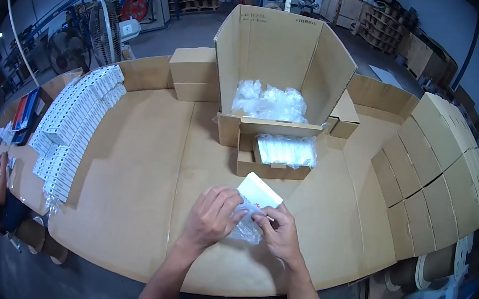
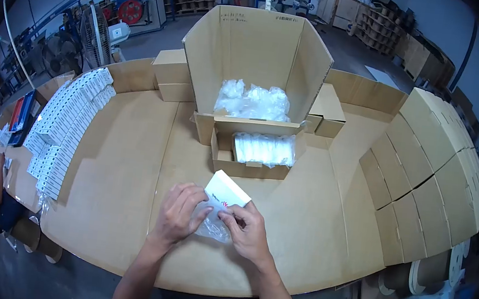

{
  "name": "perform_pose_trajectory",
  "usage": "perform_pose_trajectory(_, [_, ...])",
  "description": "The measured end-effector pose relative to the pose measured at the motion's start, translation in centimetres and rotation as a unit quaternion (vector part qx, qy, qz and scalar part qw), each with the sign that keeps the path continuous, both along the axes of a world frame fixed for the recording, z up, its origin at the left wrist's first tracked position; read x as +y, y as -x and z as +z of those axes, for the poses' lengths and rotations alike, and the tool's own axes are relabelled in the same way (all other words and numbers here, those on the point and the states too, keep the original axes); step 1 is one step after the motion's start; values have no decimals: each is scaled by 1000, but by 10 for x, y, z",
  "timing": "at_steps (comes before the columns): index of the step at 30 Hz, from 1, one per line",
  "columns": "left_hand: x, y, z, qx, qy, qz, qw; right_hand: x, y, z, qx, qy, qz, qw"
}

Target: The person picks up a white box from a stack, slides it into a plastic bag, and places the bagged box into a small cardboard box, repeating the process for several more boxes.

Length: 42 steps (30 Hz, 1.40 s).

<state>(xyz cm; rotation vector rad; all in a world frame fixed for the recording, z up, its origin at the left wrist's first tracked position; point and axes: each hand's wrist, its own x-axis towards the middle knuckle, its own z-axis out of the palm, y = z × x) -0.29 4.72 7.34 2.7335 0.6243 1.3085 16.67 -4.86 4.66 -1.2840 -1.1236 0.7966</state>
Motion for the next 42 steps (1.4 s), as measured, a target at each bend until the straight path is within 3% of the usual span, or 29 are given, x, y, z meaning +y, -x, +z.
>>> perform_pose_trajectory(5, [2, -12, -19, -5, 70, -31, 997, -4, -20, -3, -92, 44, 17, 995])
perform_pose_trajectory(8, [8, -13, -25, -4, 136, -13, 991, -6, -23, 3, -73, 53, 13, 996])
perform_pose_trajectory(9, [8, -13, -23, -3, 165, -2, 986, -6, -23, 3, -107, 28, 9, 994])
perform_pose_trajectory(12, [10, -17, -13, -55, 241, 30, 969, -11, -31, 6, -191, 102, 46, 975])
perform_pose_trajectory(13, [11, -19, -7, -82, 263, 39, 961, -12, -30, 4, -131, 67, 49, 988])
perform_pose_trajectory(16, [15, -13, 18, -177, 540, 94, 817, -13, -30, 0, -155, 110, 69, 979])
perform_pose_trajectory(19, [35, -3, -27, -463, 411, -16, 785, -13, -26, -6, -133, 77, 18, 988])
perform_pose_trajectory(22, [6, -16, -45, -533, 460, -100, 703, -10, -23, -15, -97, 35, -15, 995])
perform_pose_trajectory(23, [-8, -15, -45, -456, 543, -98, 698, -8, -21, -16, -79, 31, -21, 996])
perform_pose_trajectory(25, [-27, -24, -42, -399, 566, -114, 712, -7, -15, -18, -43, 24, -30, 998])
perform_pose_trajectory(28, [-33, -25, -46, -322, 591, -74, 736, -11, -19, -13, -121, 64, 18, 990])
perform_pose_trajectory(31, [-32, -16, -45, -280, 565, -38, 775, -10, -21, -4, 4, 33, -35, 999])
perform_pose_trajectory(33, [-34, -6, -45, -247, 551, -22, 797, -2, -47, -10, -94, -44, -95, 990])
perform_pose_trajectory(35, [-37, 5, -46, -197, 556, -6, 808, 2, -49, 21, 24, -129, -138, 982])
perform_pose_trajectory(38, [-37, 14, -51, -151, 527, -3, 836, 11, -63, 39, 5, -227, -83, 970])
perform_pose_trajectory(42, [-39, 18, -51, -124, 525, -16, 842, 18, -61, 65, -42, -249, 114, 961])
